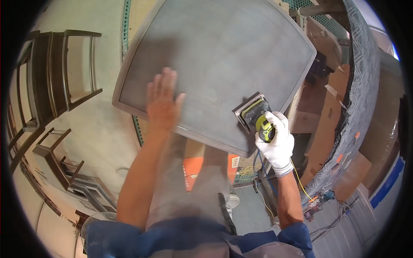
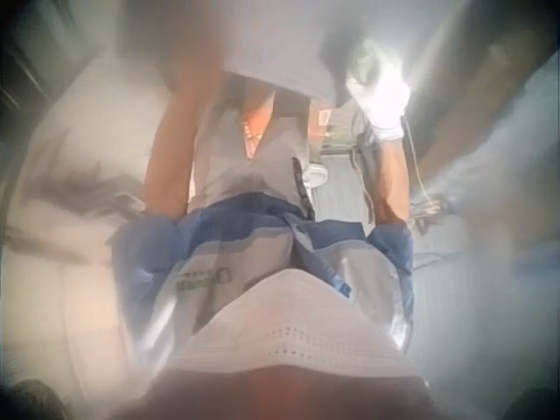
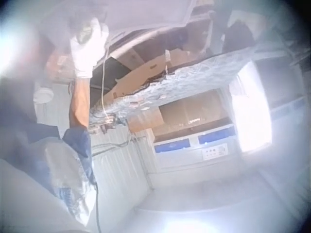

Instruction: The person sands the surface of a furniture piece using an electric sander and a manual sanding block.

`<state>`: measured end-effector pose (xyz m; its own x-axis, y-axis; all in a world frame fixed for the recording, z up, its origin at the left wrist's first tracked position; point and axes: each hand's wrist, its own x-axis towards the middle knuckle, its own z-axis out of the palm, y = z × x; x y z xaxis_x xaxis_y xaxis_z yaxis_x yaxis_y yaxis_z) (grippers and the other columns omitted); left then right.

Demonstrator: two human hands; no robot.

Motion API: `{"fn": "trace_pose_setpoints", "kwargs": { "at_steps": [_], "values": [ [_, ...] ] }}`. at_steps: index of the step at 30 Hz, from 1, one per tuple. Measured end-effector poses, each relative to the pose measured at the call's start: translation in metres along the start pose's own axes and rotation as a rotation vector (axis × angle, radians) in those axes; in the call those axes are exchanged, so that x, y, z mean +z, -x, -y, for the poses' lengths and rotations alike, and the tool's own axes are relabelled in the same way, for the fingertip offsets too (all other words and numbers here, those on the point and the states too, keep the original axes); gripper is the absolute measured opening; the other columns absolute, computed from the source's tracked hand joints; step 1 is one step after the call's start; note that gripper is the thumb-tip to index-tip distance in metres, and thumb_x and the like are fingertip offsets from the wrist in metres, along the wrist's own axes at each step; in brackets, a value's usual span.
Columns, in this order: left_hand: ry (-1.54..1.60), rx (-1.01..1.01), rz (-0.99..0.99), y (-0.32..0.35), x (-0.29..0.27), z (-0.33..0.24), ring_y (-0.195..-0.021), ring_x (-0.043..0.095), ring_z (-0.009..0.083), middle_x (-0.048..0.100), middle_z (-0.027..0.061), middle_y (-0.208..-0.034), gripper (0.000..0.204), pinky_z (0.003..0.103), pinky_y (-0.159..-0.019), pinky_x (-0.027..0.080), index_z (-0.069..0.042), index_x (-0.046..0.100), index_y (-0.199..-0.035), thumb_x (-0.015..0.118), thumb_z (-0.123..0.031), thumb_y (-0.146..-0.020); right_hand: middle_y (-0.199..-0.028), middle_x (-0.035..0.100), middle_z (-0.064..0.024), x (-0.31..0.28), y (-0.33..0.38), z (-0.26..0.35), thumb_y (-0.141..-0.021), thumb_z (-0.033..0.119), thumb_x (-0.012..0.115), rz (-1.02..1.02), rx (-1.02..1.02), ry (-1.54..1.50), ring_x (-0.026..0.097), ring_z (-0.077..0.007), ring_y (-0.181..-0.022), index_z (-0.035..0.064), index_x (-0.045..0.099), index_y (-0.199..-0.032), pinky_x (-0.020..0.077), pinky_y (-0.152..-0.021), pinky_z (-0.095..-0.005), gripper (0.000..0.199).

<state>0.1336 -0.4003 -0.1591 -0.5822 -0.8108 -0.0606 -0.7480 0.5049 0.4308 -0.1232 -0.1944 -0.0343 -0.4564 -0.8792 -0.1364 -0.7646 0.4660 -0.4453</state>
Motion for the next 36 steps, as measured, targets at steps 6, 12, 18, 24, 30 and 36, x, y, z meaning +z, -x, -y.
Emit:
{"fn": "trace_pose_setpoints", "kwargs": {
  "at_steps": [6,12,18,24,30,36],
  "values": [
    [-0.142,-0.078,-0.05,-0.001,0.0,0.034,-0.157,0.03,0.0334,0.031,0.0047,-0.173,0.078,0.053,-0.13,0.019,-0.014,0.029,-0.167,0.065,-0.022,-0.098,-0.124,0.069,-0.0167,0.015,-0.057,0.021,-0.071,0.017,0.086,0.074,-0.181,0.05,0.072,-0.0346,-0.105,0.0133,0.062,-0.139,0.0615,-0.086,-0.0393,0.072],
    [0.037,-0.016,-0.066,-0.005,0.0,0.031,-0.155,0.033,0.0395,0.033,0.0163,-0.171,0.085,0.054,-0.128,0.021,-0.004,0.03,-0.164,0.072,-0.02,-0.092,-0.12,0.066,-0.009,0.032,-0.148,0.069,-0.076,0.02,0.085,0.154,-0.361,0.079,0.072,-0.0288,-0.094,0.0163,0.058,-0.142,0.0604,-0.075,-0.0364,0.071],
    [0.527,0.251,0.269,0.018,0.008,-0.092,-0.155,0.037,0.0311,0.04,0.0131,-0.167,0.096,0.047,-0.129,0.027,-0.008,0.036,-0.163,0.084,-0.041,-0.086,-0.12,0.068,-0.0144,0.007,-0.079,0.007,-0.069,0.018,0.092,0.215,-0.354,0.132,0.074,-0.0313,-0.099,0.009,0.062,-0.134,0.0623,-0.077,-0.0375,0.072],
    [0.706,0.08,-0.166,-0.04,0.042,-0.121,-0.144,0.048,0.0401,0.051,0.0172,-0.158,0.093,0.046,-0.119,0.041,-0.003,0.035,-0.16,0.084,-0.019,-0.082,-0.121,0.067,-0.011,0.021,-0.138,0.045,-0.07,0.021,0.087,0.31,-0.449,0.155,0.071,-0.0295,-0.091,0.0101,0.06,-0.14,0.0591,-0.071,-0.0371,0.075],
    [0.708,0.033,0.032,-0.025,0.035,-0.163,-0.139,0.055,0.0385,0.056,0.0165,-0.154,0.076,0.046,-0.118,0.043,0.0,0.039,-0.156,0.073,-0.007,-0.089,-0.119,0.068,-0.0115,0.007,-0.107,0.012,-0.068,0.018,0.087,0.275,-0.375,0.102,0.072,-0.0296,-0.094,0.0099,0.061,-0.138,0.0598,-0.072,-0.0376,0.076],
    [0.726,0.015,-0.179,-0.044,0.026,-0.132,-0.136,0.058,0.04,0.059,0.0212,-0.149,0.087,0.047,-0.114,0.047,0.002,0.041,-0.154,0.085,-0.013,-0.081,-0.118,0.065,-0.0091,0.014,-0.142,0.044,-0.074,0.023,0.083,0.37,-0.453,0.132,0.067,-0.028,-0.087,0.0105,0.061,-0.138,0.0568,-0.07,-0.0388,0.069]
  ]
}}
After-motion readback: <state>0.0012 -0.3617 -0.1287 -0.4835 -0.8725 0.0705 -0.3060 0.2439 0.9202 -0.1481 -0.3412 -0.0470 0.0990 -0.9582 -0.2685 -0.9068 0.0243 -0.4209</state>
